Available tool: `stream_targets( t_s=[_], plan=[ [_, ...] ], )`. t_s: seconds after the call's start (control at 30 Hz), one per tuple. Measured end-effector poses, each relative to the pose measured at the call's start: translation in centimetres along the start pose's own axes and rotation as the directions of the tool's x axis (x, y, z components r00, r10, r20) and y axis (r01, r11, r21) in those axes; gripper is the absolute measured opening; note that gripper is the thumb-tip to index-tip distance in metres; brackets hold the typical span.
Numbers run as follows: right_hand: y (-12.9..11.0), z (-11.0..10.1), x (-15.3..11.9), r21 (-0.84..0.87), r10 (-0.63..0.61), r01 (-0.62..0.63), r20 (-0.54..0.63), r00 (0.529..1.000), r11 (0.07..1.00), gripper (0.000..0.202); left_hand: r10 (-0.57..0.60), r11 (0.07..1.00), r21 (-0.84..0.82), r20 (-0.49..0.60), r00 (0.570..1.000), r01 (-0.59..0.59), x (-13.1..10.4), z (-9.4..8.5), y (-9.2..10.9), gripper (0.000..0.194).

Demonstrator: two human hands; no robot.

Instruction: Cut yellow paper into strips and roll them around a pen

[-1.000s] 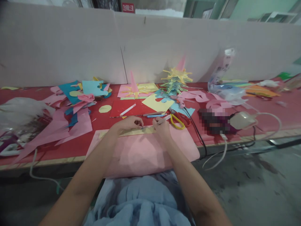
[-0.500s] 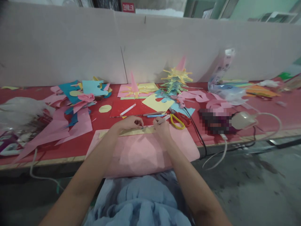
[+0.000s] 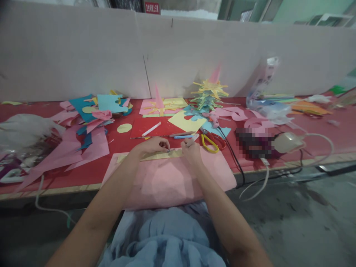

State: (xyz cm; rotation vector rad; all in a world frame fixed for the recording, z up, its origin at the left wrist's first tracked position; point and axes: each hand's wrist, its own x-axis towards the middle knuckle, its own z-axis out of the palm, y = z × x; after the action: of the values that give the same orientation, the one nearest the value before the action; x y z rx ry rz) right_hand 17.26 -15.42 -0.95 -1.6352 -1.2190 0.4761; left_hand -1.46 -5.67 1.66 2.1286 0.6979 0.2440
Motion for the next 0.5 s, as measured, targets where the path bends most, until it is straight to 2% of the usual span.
stream_targets(
  t_s=[0.17, 0.27, 0.33, 0.4, 0.5],
  plan=[
    [-0.4, -0.2, -0.5, -0.087, -0.084, 0.081, -0.027, 0.996, 0.993, 0.026, 0.011, 0.999, -0.034, -0.003, 1.000, -0.011, 0.0, 0.2, -0.2, 0.015],
    [-0.8, -0.6, -0.8, -0.082, -0.117, 0.103, -0.180, 0.977, 0.991, 0.030, 0.018, 0.999, -0.040, -0.006, 1.000, -0.018, 0.2, 0.2, -0.5, 0.016],
    [-1.1, -0.8, -0.9, -0.005, -0.114, 0.117, -0.261, 0.959, 0.993, 0.034, 0.015, 0.999, -0.046, -0.005, 1.000, -0.015, 0.2, 0.1, -0.5, 0.018],
    [-1.5, -1.0, -1.0, 0.088, -0.107, 0.130, -0.236, 0.966, 0.988, 0.038, 0.012, 0.998, -0.054, -0.002, 1.000, -0.012, 0.2, 0.1, -0.4, 0.020],
    [-2.0, -0.9, -1.1, 0.183, -0.068, 0.076, -0.051, 0.996, 0.980, 0.042, 0.010, 0.998, -0.060, 0.002, 1.000, -0.010, 0.1, 0.1, -0.1, 0.020]
  ],
)
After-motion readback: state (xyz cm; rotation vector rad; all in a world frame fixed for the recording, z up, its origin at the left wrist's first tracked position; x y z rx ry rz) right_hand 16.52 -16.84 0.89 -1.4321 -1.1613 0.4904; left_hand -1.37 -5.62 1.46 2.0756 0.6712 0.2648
